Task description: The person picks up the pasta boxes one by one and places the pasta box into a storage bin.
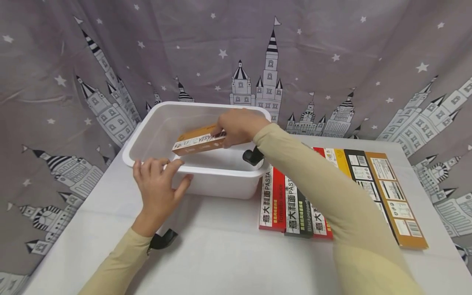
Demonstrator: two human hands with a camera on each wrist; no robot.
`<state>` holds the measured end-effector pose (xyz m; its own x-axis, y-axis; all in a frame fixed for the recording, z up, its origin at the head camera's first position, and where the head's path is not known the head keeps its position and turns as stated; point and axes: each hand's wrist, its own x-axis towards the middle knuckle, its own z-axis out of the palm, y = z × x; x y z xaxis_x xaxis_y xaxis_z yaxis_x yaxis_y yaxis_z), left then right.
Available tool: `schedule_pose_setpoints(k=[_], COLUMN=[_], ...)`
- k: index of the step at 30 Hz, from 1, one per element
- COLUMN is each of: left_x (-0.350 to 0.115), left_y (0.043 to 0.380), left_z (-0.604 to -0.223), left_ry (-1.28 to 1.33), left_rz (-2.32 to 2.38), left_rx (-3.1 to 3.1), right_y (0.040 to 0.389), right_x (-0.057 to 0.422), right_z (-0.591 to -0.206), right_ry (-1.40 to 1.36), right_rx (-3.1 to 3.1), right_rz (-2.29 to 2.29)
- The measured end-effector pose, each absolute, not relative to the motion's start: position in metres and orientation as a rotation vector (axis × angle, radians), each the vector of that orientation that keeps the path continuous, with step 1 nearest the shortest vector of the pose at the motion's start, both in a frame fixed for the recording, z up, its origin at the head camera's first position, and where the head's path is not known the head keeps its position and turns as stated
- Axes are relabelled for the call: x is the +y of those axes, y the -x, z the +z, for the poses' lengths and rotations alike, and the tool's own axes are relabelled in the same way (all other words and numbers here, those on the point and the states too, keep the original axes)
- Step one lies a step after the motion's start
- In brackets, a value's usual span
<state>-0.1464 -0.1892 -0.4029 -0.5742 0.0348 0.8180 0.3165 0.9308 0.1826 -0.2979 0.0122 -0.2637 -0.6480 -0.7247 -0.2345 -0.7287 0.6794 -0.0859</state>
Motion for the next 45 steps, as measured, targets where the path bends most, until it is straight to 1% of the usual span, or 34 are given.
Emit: schedule_pose_setpoints(k=[6,21,45], left_x=[-0.190,-0.188,-0.189], left_y=[0.147,0.146,0.146], left_z=[-0.403,-0.404,-0.403], left_ry=[0.251,0.252,0.249], left_rz=[-0.391,-0.393,-0.410], left_rx=[-2.153,-2.153,-2.156], right_y=[0.301,0.304,0.317], right_x=[0.008,-0.001,-0.006], right_z=[-0.270,-0.281,-0.299], right_ry=[1.205,1.189,1.062], right_rx=[2.629,2.623,2.614], right_rz=[-0.009,0.023,-0.078])
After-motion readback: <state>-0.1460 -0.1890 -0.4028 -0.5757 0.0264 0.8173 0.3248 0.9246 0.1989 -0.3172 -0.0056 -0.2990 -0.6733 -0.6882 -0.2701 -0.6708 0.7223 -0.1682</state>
